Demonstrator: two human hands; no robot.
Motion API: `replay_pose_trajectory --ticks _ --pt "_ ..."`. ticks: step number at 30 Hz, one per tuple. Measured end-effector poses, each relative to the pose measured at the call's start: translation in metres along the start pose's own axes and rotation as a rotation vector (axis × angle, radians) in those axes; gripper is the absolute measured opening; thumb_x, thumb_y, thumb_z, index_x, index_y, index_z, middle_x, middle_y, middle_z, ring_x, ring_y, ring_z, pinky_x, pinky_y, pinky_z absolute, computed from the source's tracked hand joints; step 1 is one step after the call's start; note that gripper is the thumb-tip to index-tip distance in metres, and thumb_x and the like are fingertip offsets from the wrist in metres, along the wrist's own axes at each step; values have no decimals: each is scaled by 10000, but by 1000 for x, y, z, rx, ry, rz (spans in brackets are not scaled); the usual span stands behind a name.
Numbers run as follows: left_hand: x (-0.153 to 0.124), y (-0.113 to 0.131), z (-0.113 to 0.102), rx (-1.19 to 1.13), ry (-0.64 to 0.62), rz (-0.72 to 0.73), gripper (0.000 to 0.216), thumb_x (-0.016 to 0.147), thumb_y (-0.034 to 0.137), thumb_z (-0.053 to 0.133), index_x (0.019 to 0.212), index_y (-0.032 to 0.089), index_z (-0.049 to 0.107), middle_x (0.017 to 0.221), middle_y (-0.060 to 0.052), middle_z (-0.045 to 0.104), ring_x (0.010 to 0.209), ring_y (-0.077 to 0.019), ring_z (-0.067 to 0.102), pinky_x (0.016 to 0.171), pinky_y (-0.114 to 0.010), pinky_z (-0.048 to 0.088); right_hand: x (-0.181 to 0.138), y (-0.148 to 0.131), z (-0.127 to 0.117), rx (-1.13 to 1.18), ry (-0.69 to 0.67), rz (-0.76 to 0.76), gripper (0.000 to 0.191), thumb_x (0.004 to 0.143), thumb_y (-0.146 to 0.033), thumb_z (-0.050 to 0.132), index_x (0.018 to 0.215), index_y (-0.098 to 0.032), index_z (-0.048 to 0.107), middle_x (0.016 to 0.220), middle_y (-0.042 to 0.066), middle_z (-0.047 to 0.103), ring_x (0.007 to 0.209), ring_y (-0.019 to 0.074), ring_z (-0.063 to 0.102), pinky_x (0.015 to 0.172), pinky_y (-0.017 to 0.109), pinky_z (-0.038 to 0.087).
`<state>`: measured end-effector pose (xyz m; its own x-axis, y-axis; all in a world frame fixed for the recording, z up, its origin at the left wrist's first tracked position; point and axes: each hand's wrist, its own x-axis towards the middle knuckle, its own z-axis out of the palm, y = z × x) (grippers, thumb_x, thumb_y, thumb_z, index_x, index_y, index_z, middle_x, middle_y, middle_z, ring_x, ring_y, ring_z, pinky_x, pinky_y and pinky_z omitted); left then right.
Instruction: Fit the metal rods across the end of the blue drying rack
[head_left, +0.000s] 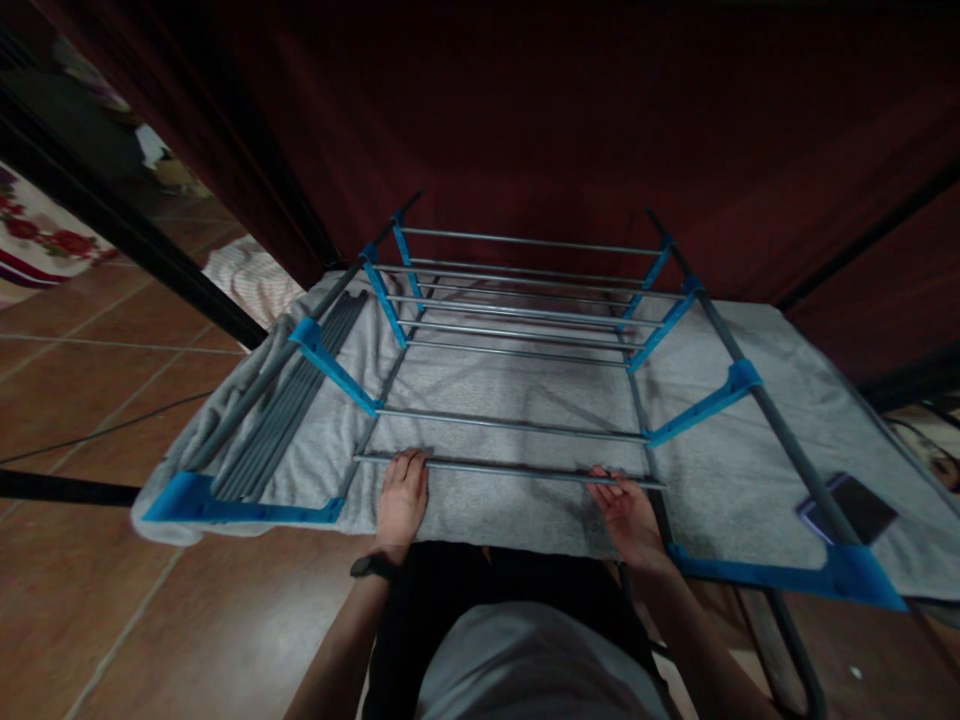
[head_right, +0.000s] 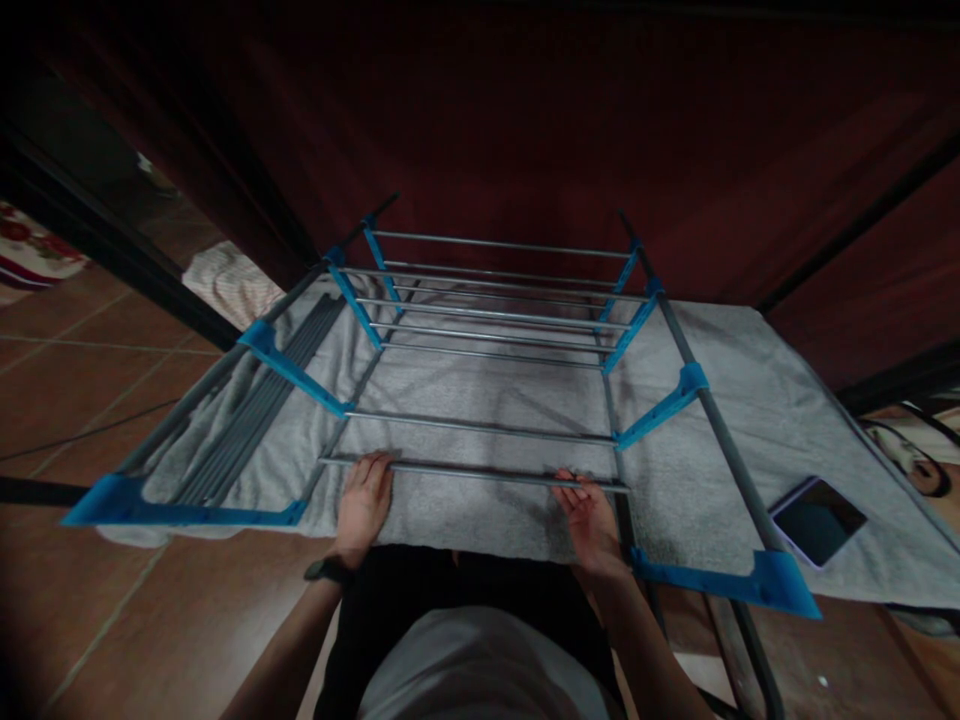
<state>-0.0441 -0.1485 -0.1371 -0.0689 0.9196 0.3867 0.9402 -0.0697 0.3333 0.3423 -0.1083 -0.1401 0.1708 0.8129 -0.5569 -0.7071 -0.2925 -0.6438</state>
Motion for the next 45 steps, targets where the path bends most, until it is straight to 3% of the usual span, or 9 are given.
replay_pose_trajectory --ticks 18,28,37,45 --pt "-1 3 -2 61 18 -41 299 1008 251 412 1208 213 630 1203 -129 689 1166 -287 630 1019 -450 512 -1 3 4 -45 -2 -37 37 910 -204 669 897 -238 662 915 17 778 918 149 757 860 298 647" --pt "-1 4 -3 55 25 -42 331 1016 265 421 1271 234 630 1239 -121 662 1183 -284 616 1051 -439 501 1 4 2 -40 -6 -26 70 962 -259 638 895 -258 654 865 -11 768 836 130 748 827 287 654" --pt "-2 2 -1 97 16 -38 340 1023 265 408 1280 224 627 1215 -123 674 1181 -289 615 1052 -439 488 4 4 -1 -30 -4 -33 122 936 -319 698 846 -251 650 777 -20 742 747 125 737 791 263 651" --pt "-2 2 -2 120 23 -34 329 1027 271 411 1236 174 646 1207 -143 674 1161 -298 608 1034 -437 488 0 3 6 -13 16 -40 48 904 -228 693 876 -252 664 861 -3 775 831 138 757 799 279 654"
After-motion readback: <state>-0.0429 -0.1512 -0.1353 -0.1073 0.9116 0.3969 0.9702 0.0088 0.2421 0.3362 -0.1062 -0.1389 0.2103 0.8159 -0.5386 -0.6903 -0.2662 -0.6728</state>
